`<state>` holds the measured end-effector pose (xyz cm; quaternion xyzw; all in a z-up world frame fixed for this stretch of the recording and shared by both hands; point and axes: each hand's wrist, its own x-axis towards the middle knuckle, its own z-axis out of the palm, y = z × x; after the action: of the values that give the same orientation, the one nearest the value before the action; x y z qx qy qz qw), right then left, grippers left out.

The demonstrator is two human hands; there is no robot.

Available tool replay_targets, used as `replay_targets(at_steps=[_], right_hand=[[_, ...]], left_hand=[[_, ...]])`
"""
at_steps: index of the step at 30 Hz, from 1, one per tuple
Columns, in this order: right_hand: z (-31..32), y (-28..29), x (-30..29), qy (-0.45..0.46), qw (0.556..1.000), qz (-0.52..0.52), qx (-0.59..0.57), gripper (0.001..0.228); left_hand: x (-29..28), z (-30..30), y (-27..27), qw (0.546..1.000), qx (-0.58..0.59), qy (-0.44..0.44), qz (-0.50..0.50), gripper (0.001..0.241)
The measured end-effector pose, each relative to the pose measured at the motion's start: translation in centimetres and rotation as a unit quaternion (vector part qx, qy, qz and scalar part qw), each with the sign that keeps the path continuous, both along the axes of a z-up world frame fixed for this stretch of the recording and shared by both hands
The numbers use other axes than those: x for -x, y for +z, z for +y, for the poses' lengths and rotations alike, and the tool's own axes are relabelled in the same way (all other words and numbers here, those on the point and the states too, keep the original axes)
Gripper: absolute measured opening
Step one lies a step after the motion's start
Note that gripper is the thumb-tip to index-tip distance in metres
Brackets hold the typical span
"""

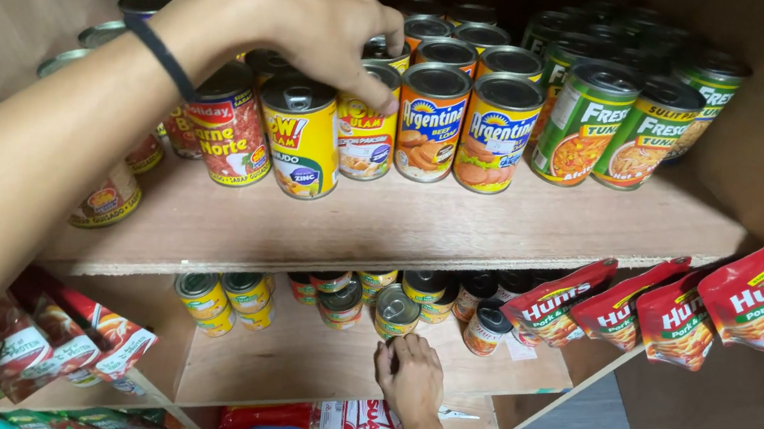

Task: Organizing canned goods and pouches on grocery store shelves.

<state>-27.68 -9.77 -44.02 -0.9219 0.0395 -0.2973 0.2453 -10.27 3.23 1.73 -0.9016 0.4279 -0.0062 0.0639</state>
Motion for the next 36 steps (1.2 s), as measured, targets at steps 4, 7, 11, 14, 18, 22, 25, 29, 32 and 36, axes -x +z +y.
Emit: replay_targets(at_steps=[4,7,11,14,18,22,25,29,32,36], right_hand=[[-0.1,0.1,0.2,0.0,1.0,0.003,-0.007,0.023],[-0.3,0.2,0.0,0.006,1.0,-0.003,-0.011,0.021],[-0.4,0.2,0.1,0.014,1.0,-0.003,-0.023,0.02],[-0.8,-0.3,-0.1,0.019,1.0,-0.008,-0.024,0.02],[-1.5,-1.5,-0.8,0.031,0.999,-0.025,-0.021,0.02],[-1.6,-2.2,-1.1,0.031,0.999,-0.036,-0.019,0.017],[-1.7,-2.3,-1.2,0.025,0.998,-0.052,-0.014,0.014],[-1.9,-2.6,-1.8,0.022,0.998,-0.058,0.0,0.013],[-1.7,-2.6,-1.5,0.024,0.999,-0.045,-0.002,0.013],[-1.6,-1.9,-1.5,0.026,0.999,-0.043,-0.011,0.012]], left_hand=[[-0.6,-0.4,1.1,1.0,-0.018,-0.001,-0.009,0.093],[-2.0,-1.9,3.1,1.0,-0.021,0.014,-0.004,0.086],[-9.8,-6.3,1.4,0.997,0.055,0.041,-0.027,0.066],[-13.4,-9.3,0.0,0.999,0.022,0.026,-0.004,0.067],[-17.0,-11.9,-0.8,0.997,-0.015,0.047,0.065,0.073],[-14.5,-11.2,0.5,0.991,0.018,0.063,0.12,0.073],[-13.5,-10.6,1.0,0.983,0.049,0.101,0.143,0.071],[-17.0,-11.2,0.0,0.963,0.08,0.041,0.254,0.065],[-15.7,-11.5,-0.1,0.968,0.072,0.07,0.232,0.061],[-16.6,-11.7,-0.3,0.998,0.022,0.053,0.005,0.051]])
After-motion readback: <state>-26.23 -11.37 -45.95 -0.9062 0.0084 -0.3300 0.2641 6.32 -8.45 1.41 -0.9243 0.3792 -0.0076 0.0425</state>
